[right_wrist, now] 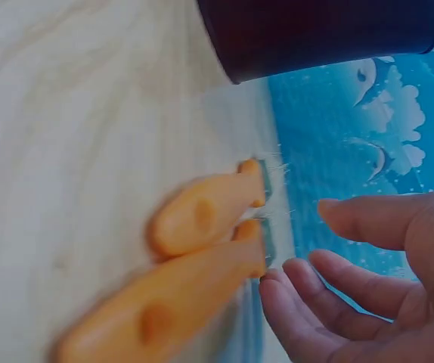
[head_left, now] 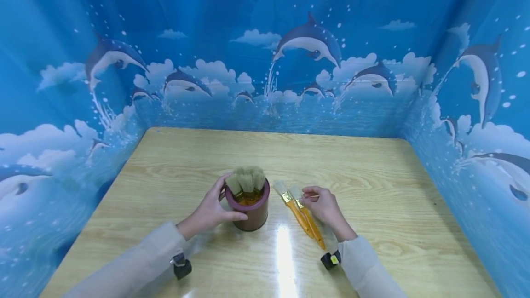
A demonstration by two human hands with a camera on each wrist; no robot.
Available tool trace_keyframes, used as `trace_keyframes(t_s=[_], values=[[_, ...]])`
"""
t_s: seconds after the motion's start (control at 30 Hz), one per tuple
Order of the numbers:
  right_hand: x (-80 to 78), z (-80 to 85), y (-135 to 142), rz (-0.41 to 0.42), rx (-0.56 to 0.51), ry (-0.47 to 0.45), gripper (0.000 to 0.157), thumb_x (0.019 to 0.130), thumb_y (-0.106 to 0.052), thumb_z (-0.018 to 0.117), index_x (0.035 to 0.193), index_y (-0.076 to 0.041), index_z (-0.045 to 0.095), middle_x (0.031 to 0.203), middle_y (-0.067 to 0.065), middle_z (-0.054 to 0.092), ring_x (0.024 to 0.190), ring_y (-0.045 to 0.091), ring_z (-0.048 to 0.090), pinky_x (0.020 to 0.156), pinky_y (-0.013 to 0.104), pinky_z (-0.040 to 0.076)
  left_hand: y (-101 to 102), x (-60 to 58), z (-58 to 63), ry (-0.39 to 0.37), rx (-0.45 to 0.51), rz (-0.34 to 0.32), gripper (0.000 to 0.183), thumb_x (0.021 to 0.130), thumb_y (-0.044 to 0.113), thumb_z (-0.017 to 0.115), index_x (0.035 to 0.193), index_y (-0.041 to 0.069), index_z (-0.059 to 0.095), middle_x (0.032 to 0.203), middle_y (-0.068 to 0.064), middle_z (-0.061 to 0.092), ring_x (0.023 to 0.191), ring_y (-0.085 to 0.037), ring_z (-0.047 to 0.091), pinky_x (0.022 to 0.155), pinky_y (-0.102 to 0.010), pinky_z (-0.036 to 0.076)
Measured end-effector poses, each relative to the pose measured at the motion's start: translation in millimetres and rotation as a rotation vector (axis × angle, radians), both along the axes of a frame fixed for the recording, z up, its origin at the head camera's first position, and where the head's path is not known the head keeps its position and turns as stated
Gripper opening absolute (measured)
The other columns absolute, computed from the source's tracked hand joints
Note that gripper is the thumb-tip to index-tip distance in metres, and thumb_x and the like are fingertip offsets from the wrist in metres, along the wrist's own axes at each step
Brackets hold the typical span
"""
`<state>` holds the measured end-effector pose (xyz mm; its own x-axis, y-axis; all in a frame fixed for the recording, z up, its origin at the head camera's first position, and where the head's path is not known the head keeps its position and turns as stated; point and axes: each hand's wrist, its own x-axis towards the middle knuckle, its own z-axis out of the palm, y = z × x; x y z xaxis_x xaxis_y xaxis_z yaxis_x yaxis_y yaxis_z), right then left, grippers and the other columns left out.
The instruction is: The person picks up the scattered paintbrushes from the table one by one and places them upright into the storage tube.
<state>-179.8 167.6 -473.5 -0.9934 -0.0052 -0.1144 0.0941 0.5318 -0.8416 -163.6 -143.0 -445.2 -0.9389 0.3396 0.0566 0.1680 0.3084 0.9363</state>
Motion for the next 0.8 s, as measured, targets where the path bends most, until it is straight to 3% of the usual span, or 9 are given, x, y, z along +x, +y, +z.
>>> trace_keyframes(t_s=[0.23, 0.5, 0.8], values=[[2.7, -11.2, 0.3, 0.001, 0.073, -0.04, 0.036, 0.079, -0.006, 0.075, 0.113, 0.002, 0.065, 0.097, 0.007, 0.067, 0.085, 0.019, 0.064, 0.074, 0.031, 0.057, 0.1, 0.1, 0.1, 0.01, 0.008, -0.004, 0.105, 0.065, 0.021, 0.089, 0.148, 0.01, 0.026, 0.15, -0.014, 0.033, 0.137, -0.034, 0.034, 0.114, -0.047, 0.03], [1.7, -14.1, -2.1, 0.034, 0.164, 0.013, 0.034, 0.075, -0.004, 0.079, 0.106, 0.003, 0.068, 0.085, 0.004, 0.065, 0.076, 0.015, 0.062, 0.068, 0.03, 0.056, -0.1, -0.1, -0.9, 0.016, 0.015, -0.008, 0.105, 0.065, 0.021, 0.089, 0.148, 0.01, 0.026, 0.15, -0.014, 0.033, 0.137, -0.034, 0.034, 0.114, -0.047, 0.03], [1.7, -14.5, -2.5, 0.045, 0.169, -0.016, 0.028, 0.077, -0.004, 0.078, 0.102, 0.002, 0.069, 0.083, 0.004, 0.064, 0.074, 0.014, 0.059, 0.064, 0.027, 0.053, 0.5, 1.0, 0.6, 0.013, 0.004, -0.008, 0.109, 0.063, 0.025, 0.09, 0.149, 0.012, 0.025, 0.151, -0.012, 0.032, 0.137, -0.033, 0.034, 0.113, -0.046, 0.031]])
